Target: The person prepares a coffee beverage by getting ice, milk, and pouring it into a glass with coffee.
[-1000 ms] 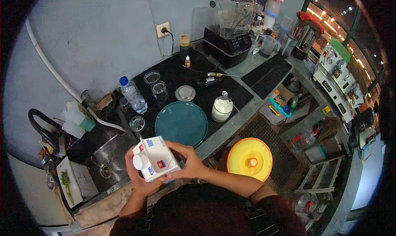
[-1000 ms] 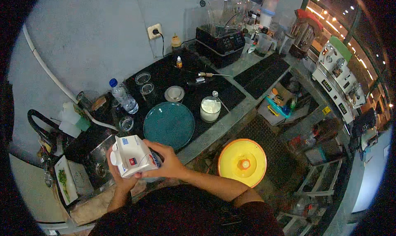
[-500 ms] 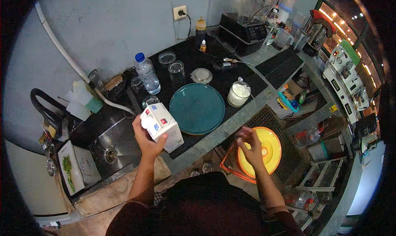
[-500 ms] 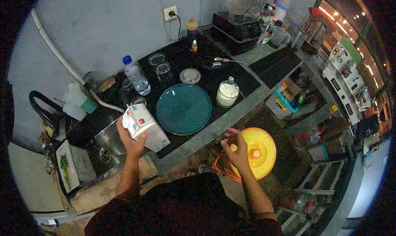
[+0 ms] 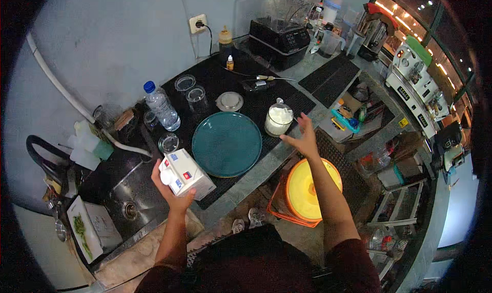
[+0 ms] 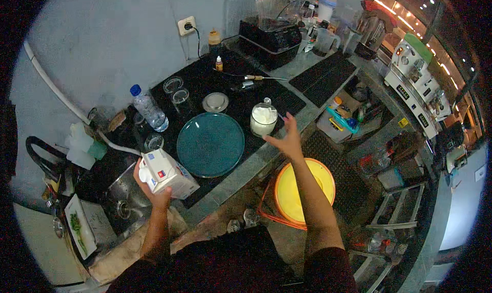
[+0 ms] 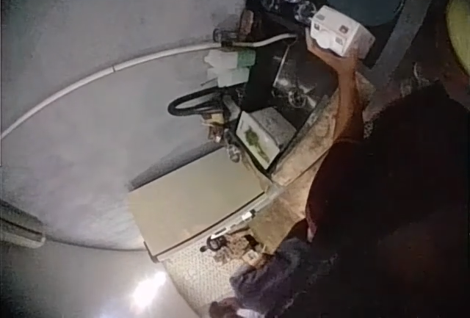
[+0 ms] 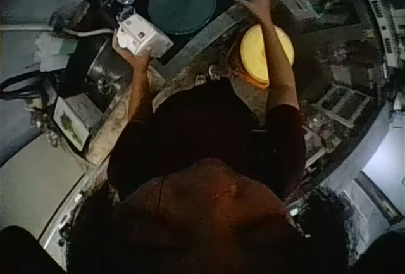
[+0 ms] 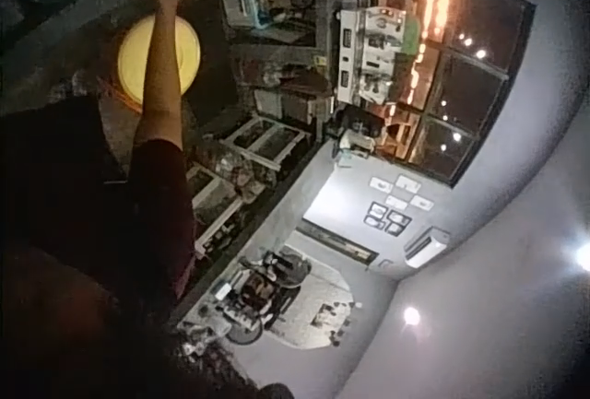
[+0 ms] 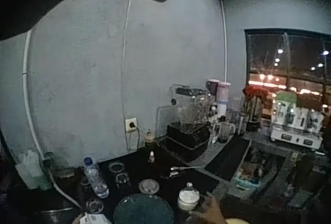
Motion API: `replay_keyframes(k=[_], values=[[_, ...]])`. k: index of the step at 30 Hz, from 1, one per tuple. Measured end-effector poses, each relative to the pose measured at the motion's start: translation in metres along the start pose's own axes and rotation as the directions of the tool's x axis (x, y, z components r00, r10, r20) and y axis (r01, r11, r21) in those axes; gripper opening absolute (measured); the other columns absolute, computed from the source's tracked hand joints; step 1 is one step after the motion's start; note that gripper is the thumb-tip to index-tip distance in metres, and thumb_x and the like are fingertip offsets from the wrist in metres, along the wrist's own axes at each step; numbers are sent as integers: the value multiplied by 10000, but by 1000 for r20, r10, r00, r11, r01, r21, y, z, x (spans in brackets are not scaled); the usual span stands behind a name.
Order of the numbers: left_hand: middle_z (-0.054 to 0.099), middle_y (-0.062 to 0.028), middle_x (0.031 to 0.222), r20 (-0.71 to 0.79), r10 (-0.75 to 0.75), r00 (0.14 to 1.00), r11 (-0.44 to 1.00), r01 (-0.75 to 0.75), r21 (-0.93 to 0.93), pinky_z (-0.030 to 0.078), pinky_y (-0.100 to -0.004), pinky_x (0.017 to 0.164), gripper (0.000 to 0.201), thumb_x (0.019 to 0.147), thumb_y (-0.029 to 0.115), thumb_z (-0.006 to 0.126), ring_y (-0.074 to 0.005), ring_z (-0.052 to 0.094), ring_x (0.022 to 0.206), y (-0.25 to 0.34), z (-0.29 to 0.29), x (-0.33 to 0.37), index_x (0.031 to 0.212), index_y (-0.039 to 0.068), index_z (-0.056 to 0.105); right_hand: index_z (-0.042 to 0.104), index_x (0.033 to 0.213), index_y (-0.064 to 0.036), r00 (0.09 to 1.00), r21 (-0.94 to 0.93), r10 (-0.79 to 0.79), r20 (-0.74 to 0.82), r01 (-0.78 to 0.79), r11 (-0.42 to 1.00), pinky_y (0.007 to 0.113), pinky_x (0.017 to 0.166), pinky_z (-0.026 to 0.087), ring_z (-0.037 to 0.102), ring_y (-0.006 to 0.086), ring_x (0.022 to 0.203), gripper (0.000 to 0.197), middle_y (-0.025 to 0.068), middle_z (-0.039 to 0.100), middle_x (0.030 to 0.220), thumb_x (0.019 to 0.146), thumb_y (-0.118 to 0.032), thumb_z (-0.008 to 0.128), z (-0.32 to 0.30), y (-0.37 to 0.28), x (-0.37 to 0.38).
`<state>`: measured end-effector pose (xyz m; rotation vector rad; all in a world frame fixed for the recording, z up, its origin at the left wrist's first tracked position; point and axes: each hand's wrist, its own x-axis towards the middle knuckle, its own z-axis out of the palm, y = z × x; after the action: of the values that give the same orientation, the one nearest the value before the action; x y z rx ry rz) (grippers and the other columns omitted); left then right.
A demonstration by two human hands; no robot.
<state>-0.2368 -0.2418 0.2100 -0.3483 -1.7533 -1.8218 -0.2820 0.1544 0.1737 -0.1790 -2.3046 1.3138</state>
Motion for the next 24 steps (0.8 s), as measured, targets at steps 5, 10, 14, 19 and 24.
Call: replay_keyframes(k=[5, 10, 14, 19, 24], values=[[352, -163, 1301, 35, 44, 998, 992, -48, 114, 362, -402, 1006, 1226, 575, 588, 809, -271, 429, 1200, 2, -5, -5, 1405, -45, 165, 271, 1366, 42, 1000, 76, -10, 25, 9, 997, 408, 1017, 375, 463, 334, 1219, 1164, 250, 463, 1289, 477, -337, 920, 32, 18, 21], [300, -178, 1391, 79, 161, 984, 941, -177, 288, 333, -434, 1054, 1209, 622, 667, 730, -314, 347, 1288, 12, -8, -9, 1435, 2, 132, 410, 1289, -10, 999, 109, 35, -4, -35, 993, 383, 947, 439, 557, 275, 1116, 990, 166, 564, 1203, 483, -307, 902, 42, -2, 19], [181, -252, 1472, -137, 123, 983, 989, -133, -68, 189, -496, 1111, 1265, 599, 751, 672, -341, 239, 1360, -2, -21, -10, 1428, -31, 124, 497, 1221, -25, 995, 101, -7, -102, 17, 995, 364, 914, 464, 598, 251, 1060, 850, 134, 621, 1131, 494, -250, 876, 47, -8, 17], [190, -234, 1475, -163, 454, 876, 833, -352, 426, 61, -521, 1131, 1113, 716, 776, 491, -358, 127, 1397, 28, -19, -14, 1413, -38, 191, 523, 1205, -45, 989, 205, 6, -148, 25, 979, 360, 912, 465, 605, 243, 1045, 858, 117, 629, 1116, 457, -274, 874, 24, -10, 5], [344, -265, 1370, -156, 784, 601, 557, -570, 603, 172, -521, 1110, 815, 862, 622, 427, -392, 291, 1313, 54, -4, -13, 1344, -30, 333, 516, 1211, -29, 994, 75, 62, -91, -55, 996, 370, 917, 470, 611, 274, 1050, 917, 155, 635, 1114, 437, -370, 870, -23, -40, -26]])
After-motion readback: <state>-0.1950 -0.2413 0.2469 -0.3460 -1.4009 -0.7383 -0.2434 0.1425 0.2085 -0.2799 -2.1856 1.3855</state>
